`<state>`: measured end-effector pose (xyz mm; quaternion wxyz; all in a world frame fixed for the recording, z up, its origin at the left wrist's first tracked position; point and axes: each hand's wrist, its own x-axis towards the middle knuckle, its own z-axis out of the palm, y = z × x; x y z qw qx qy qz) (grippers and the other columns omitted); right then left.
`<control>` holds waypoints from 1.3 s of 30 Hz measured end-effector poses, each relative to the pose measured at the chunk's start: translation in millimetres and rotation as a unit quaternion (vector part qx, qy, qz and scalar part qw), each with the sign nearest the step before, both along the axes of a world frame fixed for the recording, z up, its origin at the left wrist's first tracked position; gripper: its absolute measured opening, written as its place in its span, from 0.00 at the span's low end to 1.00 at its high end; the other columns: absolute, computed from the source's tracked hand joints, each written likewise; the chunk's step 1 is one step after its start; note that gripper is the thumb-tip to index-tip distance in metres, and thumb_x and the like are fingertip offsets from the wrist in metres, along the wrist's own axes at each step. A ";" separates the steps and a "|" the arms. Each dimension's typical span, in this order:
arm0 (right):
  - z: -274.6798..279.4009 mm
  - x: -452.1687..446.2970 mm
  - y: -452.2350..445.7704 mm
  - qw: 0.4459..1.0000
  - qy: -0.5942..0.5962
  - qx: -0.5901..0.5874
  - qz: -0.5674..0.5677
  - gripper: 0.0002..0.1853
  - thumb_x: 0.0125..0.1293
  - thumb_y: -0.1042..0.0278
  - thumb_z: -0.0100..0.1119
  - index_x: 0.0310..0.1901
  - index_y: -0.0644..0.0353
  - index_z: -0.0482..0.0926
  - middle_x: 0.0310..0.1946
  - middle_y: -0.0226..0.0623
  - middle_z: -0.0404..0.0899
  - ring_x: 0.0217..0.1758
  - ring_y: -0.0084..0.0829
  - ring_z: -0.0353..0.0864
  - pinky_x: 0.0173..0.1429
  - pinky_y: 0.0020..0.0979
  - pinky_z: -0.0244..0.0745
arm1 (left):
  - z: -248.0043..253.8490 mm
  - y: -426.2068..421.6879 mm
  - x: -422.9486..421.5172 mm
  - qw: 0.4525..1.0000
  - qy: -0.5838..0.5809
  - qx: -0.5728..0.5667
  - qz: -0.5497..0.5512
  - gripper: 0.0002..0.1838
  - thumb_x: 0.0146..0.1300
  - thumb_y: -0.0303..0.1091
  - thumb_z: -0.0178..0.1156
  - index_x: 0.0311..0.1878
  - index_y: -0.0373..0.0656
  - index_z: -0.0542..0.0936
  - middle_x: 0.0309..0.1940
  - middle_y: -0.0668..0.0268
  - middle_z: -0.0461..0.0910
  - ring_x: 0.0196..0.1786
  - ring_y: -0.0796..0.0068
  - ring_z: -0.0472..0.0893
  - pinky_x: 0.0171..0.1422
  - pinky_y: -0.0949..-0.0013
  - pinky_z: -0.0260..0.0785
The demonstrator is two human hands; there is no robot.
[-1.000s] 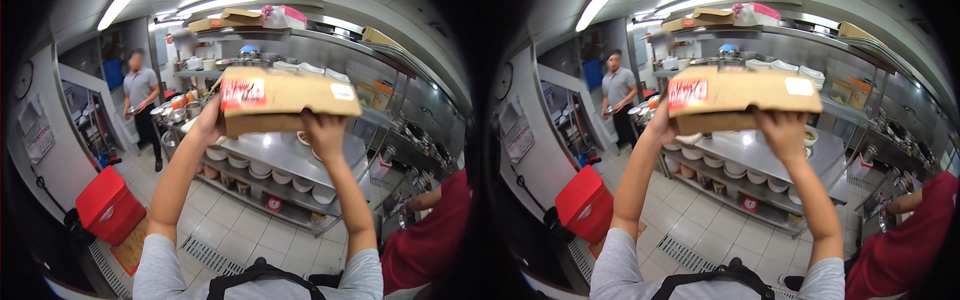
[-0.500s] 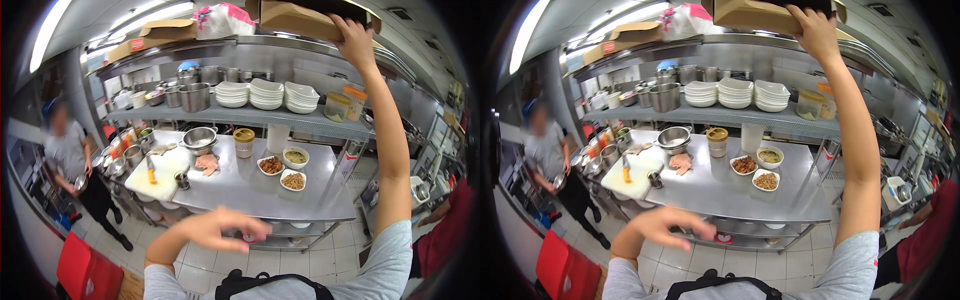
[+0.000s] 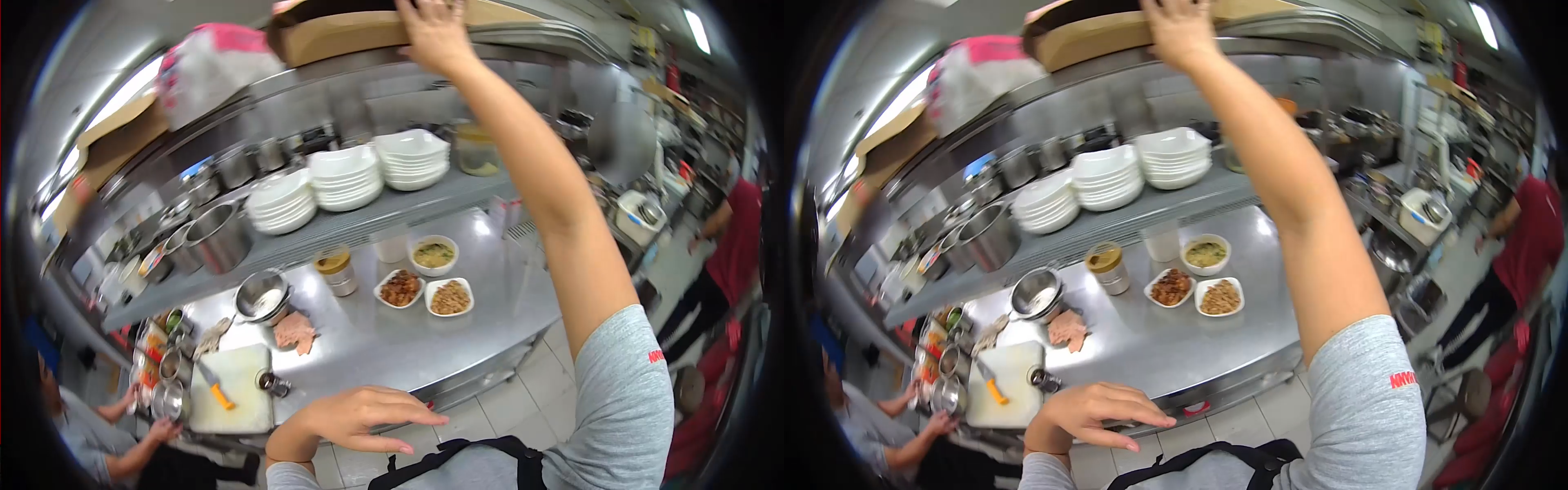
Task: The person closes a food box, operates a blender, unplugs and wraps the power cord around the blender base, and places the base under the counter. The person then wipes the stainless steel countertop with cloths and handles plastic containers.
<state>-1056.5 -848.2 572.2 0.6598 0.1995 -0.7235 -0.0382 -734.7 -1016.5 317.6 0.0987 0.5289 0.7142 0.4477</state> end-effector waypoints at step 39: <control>-292.3 618.0 771.2 0.838 -0.410 -0.139 0.332 0.16 0.60 0.54 0.58 0.33 0.61 0.78 0.31 0.40 0.77 0.33 0.37 0.75 0.37 0.37 0.70 | -26.2 946.6 49.2 0.157 -0.245 0.198 -0.936 0.13 0.66 0.29 0.49 0.22 0.46 0.68 0.20 0.71 0.65 0.22 0.76 0.68 0.25 0.73 0.60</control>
